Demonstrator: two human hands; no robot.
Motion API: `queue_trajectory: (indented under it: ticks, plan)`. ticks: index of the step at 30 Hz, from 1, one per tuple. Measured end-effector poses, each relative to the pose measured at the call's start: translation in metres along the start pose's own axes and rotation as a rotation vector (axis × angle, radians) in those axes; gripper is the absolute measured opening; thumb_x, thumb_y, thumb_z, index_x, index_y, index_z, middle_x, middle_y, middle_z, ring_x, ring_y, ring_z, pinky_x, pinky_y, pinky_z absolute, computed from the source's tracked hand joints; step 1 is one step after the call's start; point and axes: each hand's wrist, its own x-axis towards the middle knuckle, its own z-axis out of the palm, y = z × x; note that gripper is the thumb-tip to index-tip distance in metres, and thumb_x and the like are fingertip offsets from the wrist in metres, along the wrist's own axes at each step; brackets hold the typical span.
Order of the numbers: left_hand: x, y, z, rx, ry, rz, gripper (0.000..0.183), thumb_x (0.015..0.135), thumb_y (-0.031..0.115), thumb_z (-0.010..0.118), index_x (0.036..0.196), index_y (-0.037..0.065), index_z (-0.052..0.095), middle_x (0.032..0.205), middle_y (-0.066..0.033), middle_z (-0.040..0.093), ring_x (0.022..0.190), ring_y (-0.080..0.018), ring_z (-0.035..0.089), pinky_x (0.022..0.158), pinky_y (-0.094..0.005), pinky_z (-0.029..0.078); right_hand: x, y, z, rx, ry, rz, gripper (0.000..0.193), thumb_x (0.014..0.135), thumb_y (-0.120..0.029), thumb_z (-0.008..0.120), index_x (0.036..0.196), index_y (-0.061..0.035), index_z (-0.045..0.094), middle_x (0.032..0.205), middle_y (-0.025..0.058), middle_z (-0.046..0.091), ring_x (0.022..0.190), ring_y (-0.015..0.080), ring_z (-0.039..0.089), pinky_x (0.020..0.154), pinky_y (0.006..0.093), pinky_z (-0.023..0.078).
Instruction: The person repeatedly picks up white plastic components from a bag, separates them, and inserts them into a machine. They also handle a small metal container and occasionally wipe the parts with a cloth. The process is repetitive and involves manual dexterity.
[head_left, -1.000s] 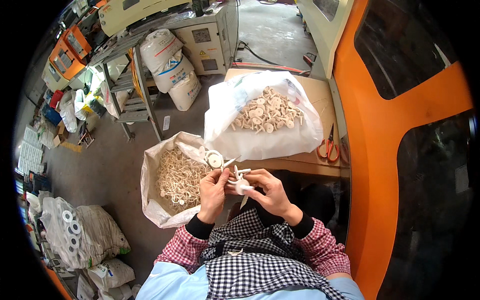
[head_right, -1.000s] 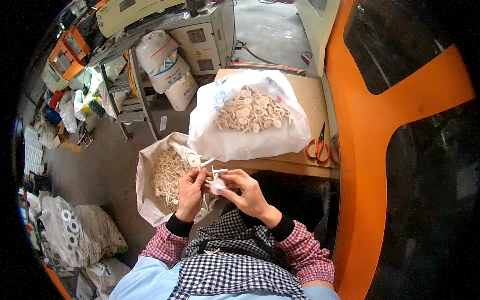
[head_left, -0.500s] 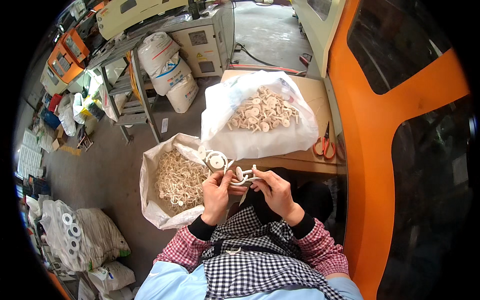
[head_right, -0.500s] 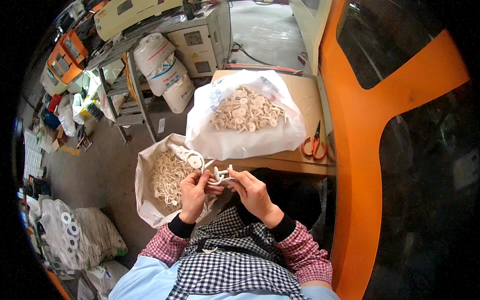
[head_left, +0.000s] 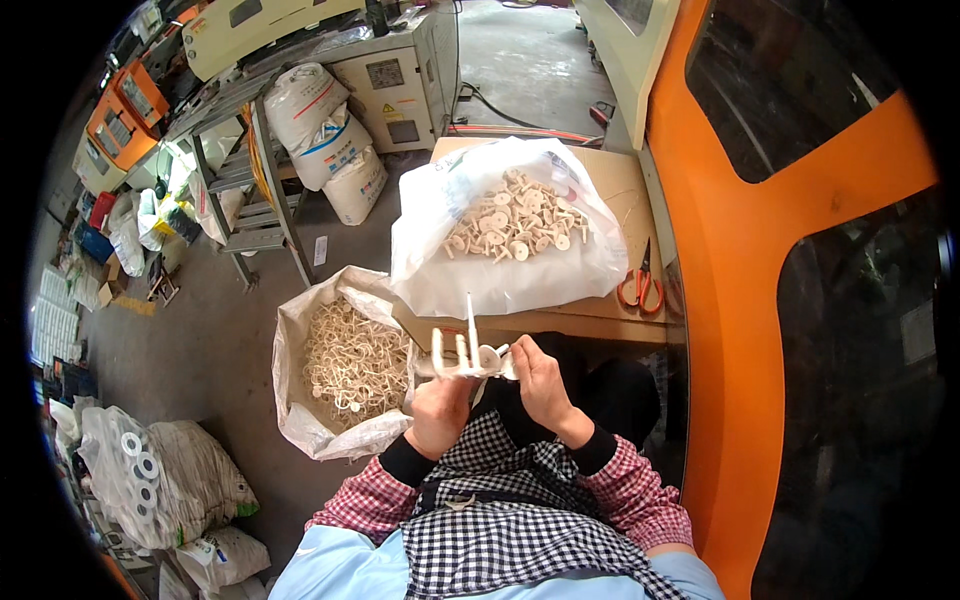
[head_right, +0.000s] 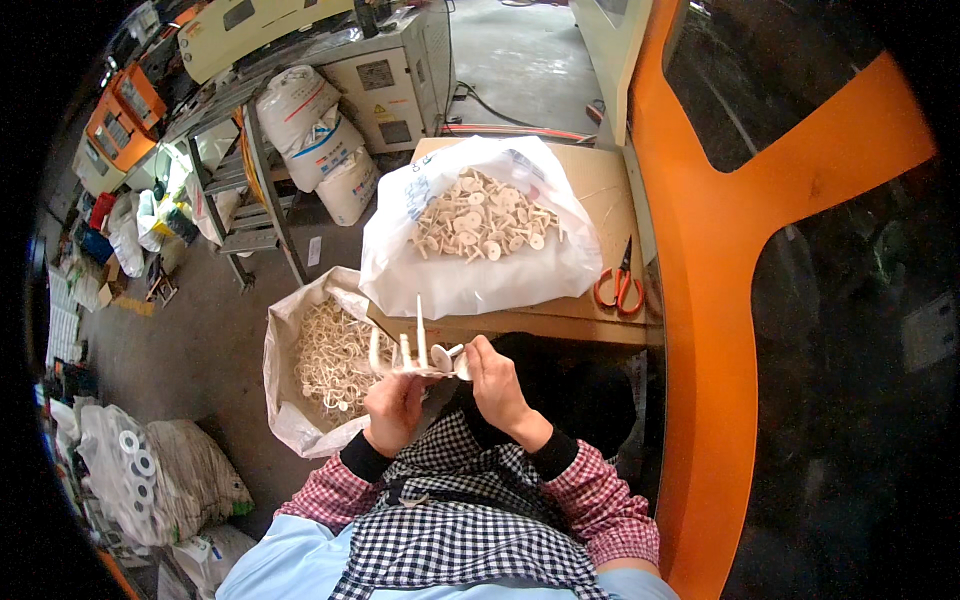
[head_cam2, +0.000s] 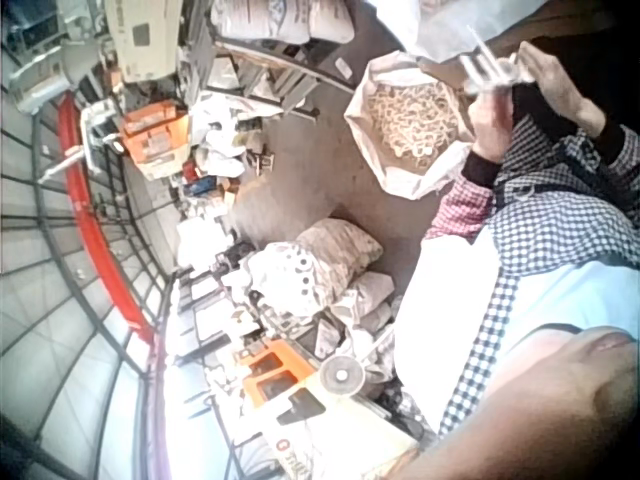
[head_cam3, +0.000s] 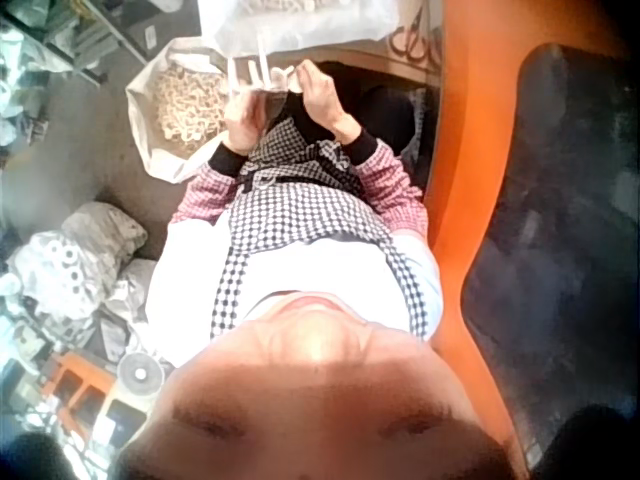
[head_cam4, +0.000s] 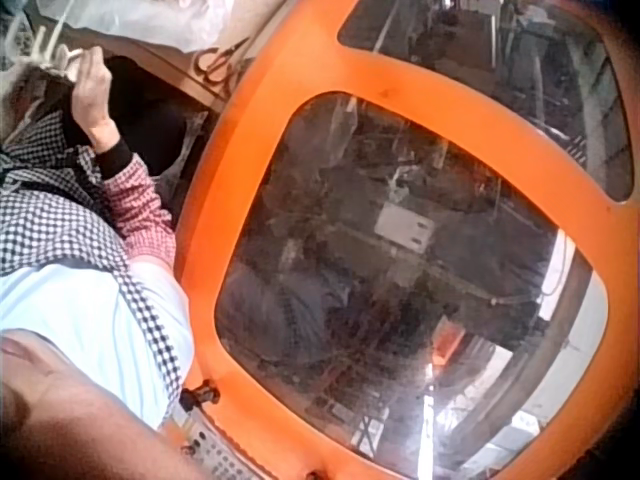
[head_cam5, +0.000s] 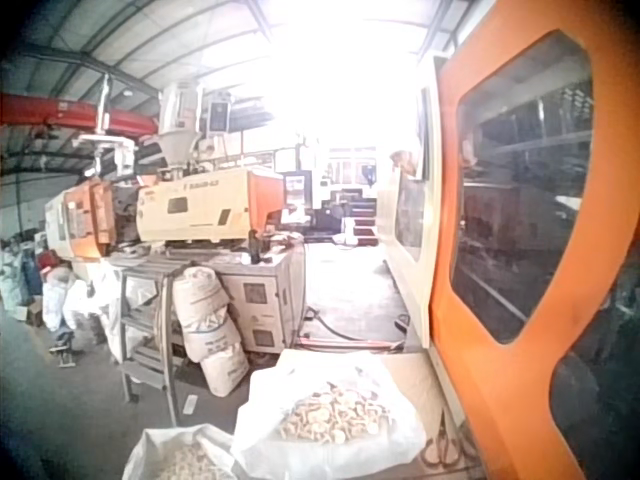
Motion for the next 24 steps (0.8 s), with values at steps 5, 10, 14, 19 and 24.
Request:
queue_trajectory:
  ticks: [5,10,14,19,24]
  plan:
    - [0.001,-0.03,-0.002,-0.511,0.183,-0.549,0.012,0.092,0.004,0.049,0.09,-0.006,0.056,0.071,-0.0104,0.065,0.064,-0.0168,0.066,0.058,-0.0267,0.054,0.059,0.048,-0.003,0.152,0.114,0.107,0.035,0.095,-0.028,0.04,0.075,-0.001,0.05,0.057,0.0041,0.053,0.046,0.0101,0.049,0.044,0.0238,0.038]
    - [0.017,-0.019,-0.007,-0.769,0.046,-0.676,0.02,0.093,0.011,0.05,0.091,-0.008,0.056,0.075,-0.0117,0.063,0.06,-0.0219,0.065,0.052,-0.0312,0.056,0.185,0.111,0.006,-0.45,0.43,-0.131,0.046,0.092,-0.037,0.047,0.096,0.0082,0.055,0.086,0.0226,0.061,0.077,0.0318,0.061,0.064,0.0348,0.047]
    - [-0.007,-0.029,-0.029,-0.715,0.086,-0.76,0.02,0.092,0.01,0.046,0.09,-0.005,0.059,0.076,-0.012,0.063,0.052,-0.0183,0.062,0.045,-0.0285,0.052,0.113,-0.024,0.017,-0.161,-0.411,-0.335,0.016,0.078,-0.006,0.061,0.094,-0.002,0.063,0.088,0.0171,0.063,0.085,0.0331,0.059,0.078,0.0386,0.047]
    - [-0.016,-0.01,0.011,-1.079,-0.136,-0.758,0.024,0.095,0.022,0.046,0.094,0.0,0.056,0.069,-0.0051,0.059,0.047,-0.0084,0.056,0.04,-0.0204,0.044,0.02,-0.043,-0.022,-0.049,-0.532,-0.291,0.012,0.072,0.007,0.061,0.083,0.0009,0.061,0.089,0.0125,0.059,0.085,0.0266,0.059,0.074,0.0334,0.048]
    - [-0.02,-0.003,0.02,-1.075,0.021,-0.718,0.025,0.095,0.022,0.048,0.084,0.001,0.054,0.061,-0.0009,0.053,0.044,-0.0077,0.053,0.039,-0.02,0.043,0.006,-0.034,-0.028,0.161,-0.544,0.122,0.004,0.086,0.003,0.051,0.088,0.0026,0.054,0.075,0.0043,0.056,0.057,0.0093,0.053,0.047,0.0207,0.041]
